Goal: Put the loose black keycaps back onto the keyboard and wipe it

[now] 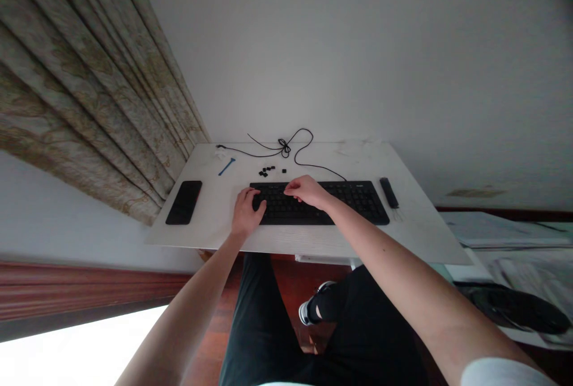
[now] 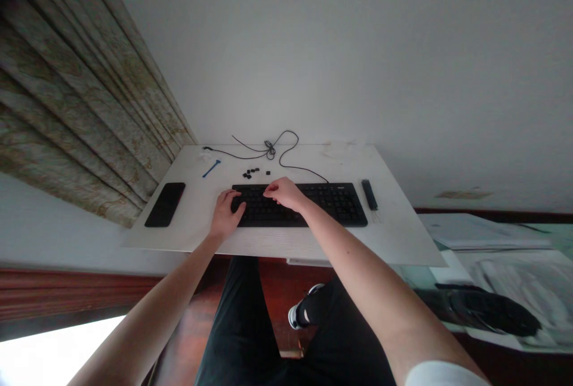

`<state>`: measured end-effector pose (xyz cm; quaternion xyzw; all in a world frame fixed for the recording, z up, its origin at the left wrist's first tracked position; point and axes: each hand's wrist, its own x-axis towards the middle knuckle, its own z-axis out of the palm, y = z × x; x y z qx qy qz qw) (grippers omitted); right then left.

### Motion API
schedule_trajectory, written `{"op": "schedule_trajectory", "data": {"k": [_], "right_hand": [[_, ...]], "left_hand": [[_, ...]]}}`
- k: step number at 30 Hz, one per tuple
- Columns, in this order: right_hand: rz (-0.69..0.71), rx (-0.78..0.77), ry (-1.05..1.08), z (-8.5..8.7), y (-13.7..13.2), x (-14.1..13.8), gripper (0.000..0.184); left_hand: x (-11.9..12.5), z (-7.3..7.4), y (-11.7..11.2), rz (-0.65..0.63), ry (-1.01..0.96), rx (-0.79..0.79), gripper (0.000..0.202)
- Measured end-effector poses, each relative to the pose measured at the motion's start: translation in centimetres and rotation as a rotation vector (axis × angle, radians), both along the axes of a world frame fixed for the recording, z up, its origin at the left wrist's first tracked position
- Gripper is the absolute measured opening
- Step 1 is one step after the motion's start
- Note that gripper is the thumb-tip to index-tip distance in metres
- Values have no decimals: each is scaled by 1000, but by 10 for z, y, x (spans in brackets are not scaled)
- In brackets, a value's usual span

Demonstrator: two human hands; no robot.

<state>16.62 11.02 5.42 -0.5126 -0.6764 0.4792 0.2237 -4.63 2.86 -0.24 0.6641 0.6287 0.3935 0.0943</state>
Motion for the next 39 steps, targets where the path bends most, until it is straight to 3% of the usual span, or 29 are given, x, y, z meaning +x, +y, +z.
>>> {"op": "schedule_trajectory", "data": {"k": [8, 23, 29, 33, 39], "right_hand": [[93, 75, -317, 2, 31, -26, 10], [100, 6, -435, 5, 35, -33, 10], [165, 73, -629, 15, 45, -40, 31], [227, 82, -694, 21, 46, -43, 35], [196, 87, -767, 15, 43, -41, 44]], "left_hand": [[-2, 1, -1, 3, -8, 14, 22], [-2, 1, 0, 0, -37, 17, 22], [-2, 2, -1, -20, -38, 4, 24], [-1, 3, -2, -33, -47, -7, 27], [1, 3, -3, -34, -40, -7, 29]]}}
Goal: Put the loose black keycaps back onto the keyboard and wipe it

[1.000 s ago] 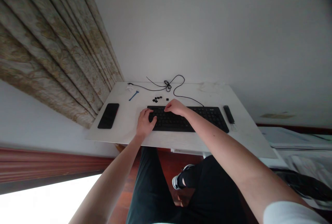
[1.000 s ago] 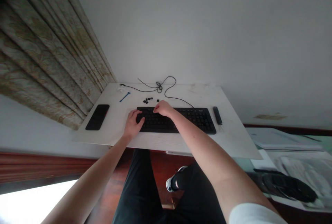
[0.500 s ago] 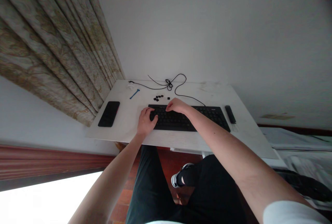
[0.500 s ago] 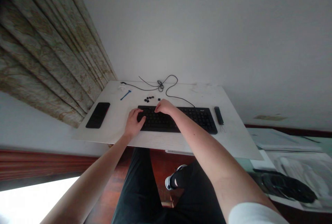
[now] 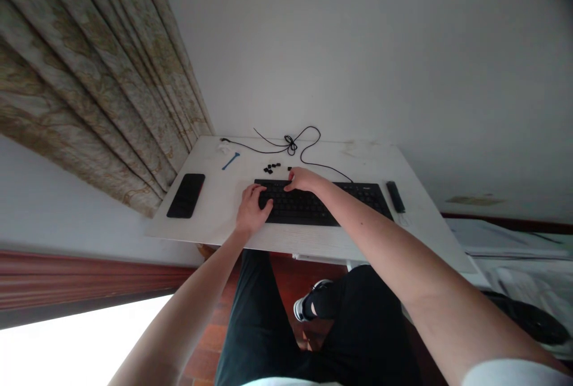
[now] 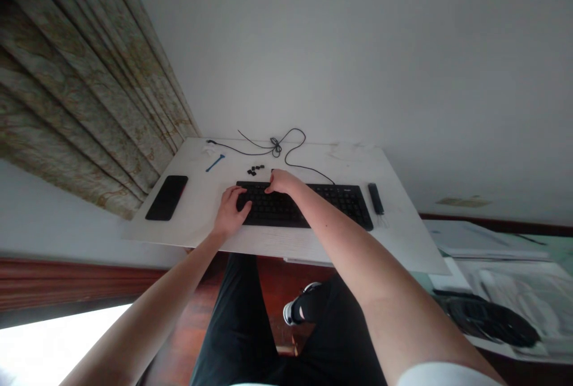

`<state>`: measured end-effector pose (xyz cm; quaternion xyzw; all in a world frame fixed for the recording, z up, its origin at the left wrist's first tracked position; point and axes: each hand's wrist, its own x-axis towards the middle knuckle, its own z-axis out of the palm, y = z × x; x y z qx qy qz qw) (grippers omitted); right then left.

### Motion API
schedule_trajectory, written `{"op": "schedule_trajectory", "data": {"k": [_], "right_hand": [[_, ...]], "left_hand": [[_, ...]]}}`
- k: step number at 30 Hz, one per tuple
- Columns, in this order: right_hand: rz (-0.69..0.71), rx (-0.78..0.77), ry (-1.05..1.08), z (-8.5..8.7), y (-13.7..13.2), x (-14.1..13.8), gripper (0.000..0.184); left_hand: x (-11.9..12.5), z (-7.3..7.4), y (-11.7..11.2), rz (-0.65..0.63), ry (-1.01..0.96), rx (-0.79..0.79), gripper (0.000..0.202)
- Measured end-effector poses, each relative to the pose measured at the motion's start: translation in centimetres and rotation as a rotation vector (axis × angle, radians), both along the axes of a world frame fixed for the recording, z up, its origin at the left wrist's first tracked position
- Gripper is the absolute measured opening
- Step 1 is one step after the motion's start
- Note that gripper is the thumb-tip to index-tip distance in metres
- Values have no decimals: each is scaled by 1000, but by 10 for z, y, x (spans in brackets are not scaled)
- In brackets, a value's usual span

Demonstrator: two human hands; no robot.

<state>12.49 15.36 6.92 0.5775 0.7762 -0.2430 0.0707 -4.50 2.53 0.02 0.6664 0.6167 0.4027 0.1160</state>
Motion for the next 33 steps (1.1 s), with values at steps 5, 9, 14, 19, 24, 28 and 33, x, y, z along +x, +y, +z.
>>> {"op": "schedule_trajectory", "data": {"k": [5, 9, 14, 19, 24, 28, 33], "right_hand": [[-18, -16, 41, -2, -2, 3, 40], [-139, 29, 250, -5, 5, 11, 31], [-176, 262, 277, -22, 22, 18, 32], [-100, 264, 221, -38, 30, 13, 35], [-112, 284, 235, -44, 33, 11, 24], [-213, 247, 411, -42, 31, 13, 21], [-563, -77, 1002, -34, 14, 20, 17]], "left_hand": [[0, -1, 0, -2, 35, 0, 29], [-1, -2, 0, 4, 47, 12, 28], [0, -1, 0, 12, 44, 19, 28], [-1, 1, 1, 19, 51, 9, 28], [-1, 1, 3, 22, 44, -2, 27], [-1, 1, 3, 23, 40, 2, 26], [-1, 1, 3, 26, 42, 3, 27]]}}
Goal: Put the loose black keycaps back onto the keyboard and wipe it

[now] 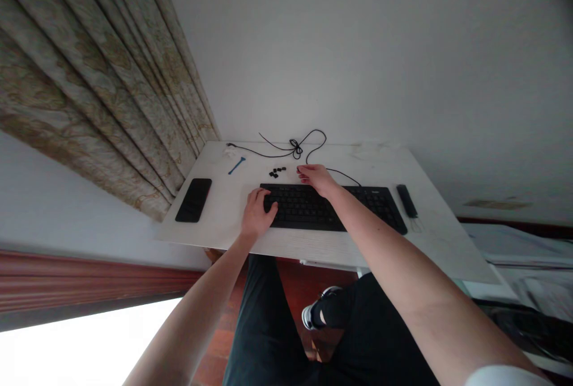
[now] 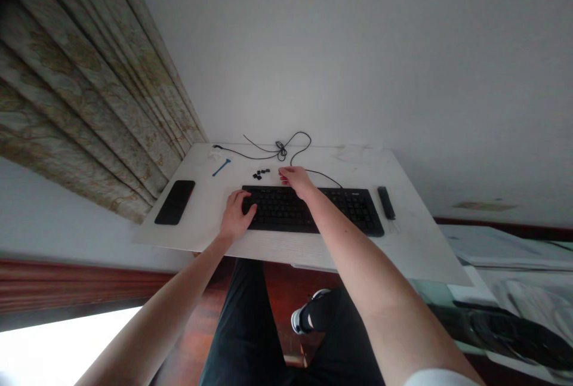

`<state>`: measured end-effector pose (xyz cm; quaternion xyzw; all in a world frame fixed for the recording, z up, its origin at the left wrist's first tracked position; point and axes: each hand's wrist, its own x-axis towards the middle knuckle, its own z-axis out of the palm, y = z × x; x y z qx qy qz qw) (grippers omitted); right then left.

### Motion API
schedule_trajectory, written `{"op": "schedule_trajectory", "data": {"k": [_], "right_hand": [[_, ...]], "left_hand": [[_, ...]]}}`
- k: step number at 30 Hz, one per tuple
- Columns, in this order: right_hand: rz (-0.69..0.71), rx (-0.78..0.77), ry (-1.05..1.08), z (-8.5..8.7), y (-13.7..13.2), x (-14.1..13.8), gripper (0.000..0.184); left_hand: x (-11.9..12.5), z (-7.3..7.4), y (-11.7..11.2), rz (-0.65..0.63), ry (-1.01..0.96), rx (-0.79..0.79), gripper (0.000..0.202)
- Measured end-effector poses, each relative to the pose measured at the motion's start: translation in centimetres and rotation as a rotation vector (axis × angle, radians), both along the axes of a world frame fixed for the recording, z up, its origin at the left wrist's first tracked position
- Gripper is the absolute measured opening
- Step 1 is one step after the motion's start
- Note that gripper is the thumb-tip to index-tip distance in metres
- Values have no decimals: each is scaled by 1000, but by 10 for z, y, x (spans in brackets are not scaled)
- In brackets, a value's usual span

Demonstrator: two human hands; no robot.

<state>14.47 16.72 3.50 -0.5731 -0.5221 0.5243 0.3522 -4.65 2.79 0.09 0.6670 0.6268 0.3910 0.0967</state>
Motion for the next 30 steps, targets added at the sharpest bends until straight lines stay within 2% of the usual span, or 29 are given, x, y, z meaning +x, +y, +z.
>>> {"op": "schedule_trajectory", "data": {"k": [3, 7, 12, 16, 20, 24, 30], "right_hand": [[-5, -107, 281, 4, -18, 13, 9], [13, -174, 444, 8, -44, 34, 8], [47, -218, 478, 12, -72, 53, 18], [63, -237, 504, 14, -90, 60, 22], [44, -237, 511, 11, -103, 65, 27], [23, -215, 523, 8, -116, 66, 30], [20, -148, 411, 1, -143, 61, 38]], "left_hand": [[0, 0, 0, -6, 2, 8, 27], [0, 2, -2, -22, 25, 43, 28], [12, 8, -8, -32, 62, 137, 27], [39, 17, -11, -83, 2, 182, 24], [67, 23, -14, -150, -74, 144, 23], [87, 21, -18, -219, -114, 105, 24], [104, 16, -29, -264, -220, 74, 20]]}}
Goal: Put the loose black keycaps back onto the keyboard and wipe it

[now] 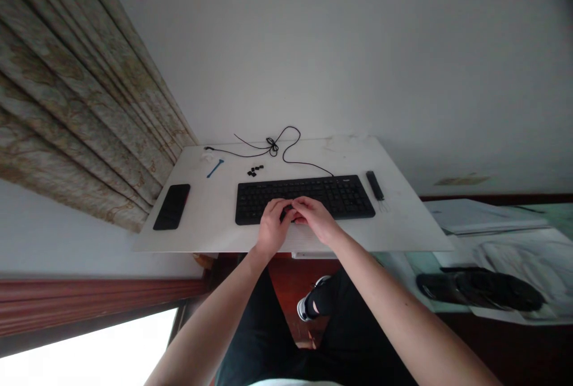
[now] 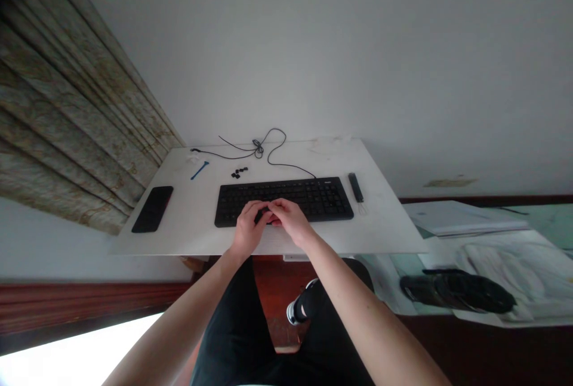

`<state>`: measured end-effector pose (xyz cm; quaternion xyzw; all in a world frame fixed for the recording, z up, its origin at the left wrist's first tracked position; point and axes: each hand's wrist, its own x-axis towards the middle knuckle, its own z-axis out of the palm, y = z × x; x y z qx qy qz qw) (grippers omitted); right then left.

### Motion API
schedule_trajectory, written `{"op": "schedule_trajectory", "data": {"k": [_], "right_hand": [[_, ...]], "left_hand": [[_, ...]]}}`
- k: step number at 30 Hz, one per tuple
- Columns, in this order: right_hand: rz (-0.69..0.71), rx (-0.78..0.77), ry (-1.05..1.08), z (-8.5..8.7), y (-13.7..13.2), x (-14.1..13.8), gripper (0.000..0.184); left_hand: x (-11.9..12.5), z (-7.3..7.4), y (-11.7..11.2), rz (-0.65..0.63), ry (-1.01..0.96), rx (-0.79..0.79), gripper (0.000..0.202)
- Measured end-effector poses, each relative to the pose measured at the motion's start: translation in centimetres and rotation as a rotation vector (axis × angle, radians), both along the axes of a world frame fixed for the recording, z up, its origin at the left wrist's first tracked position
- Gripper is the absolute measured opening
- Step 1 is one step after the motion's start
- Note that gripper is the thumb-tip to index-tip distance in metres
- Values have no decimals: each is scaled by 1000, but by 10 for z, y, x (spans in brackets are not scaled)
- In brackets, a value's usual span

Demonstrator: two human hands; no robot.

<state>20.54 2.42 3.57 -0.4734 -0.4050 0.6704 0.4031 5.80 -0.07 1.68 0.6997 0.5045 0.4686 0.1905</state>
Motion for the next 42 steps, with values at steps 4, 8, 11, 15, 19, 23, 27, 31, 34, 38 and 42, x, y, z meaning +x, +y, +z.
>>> {"op": "schedule_trajectory", "data": {"k": [4, 8, 11, 15, 19, 23, 27, 31, 34, 38, 42], "right_hand": [[2, 3, -11, -6, -15, 2, 38], [70, 16, -87, -7, -21, 10, 34], [102, 41, -164, -4, -19, 14, 30], [132, 54, -187, 2, -11, 16, 28], [162, 72, -178, 5, -3, 14, 28], [212, 128, -278, 1, 12, 12, 23], [205, 273, -502, 1, 41, 9, 17], [304, 492, -764, 8, 73, 0, 9], [405, 532, -878, 11, 89, -8, 9], [488, 524, -958, 9, 99, -13, 10], [537, 504, -991, 9, 104, -14, 8]], "left_hand": [[-1, -7, -6, -72, 37, -22, 18], [-10, -12, -8, -126, 143, 36, 18], [-16, -11, -7, -198, 223, 93, 22], [-20, -9, -7, -243, 243, 132, 23], [-23, -11, -7, -192, 190, 166, 23], [-35, -13, -4, -132, 285, 201, 24], [-48, -13, 3, 37, 508, 182, 27], [-49, -18, 7, 115, 611, 124, 38], [-47, -21, 8, 90, 629, 102, 40], [-48, -23, 9, 82, 608, 86, 41], [-49, -23, 9, 82, 598, 75, 42]]}}
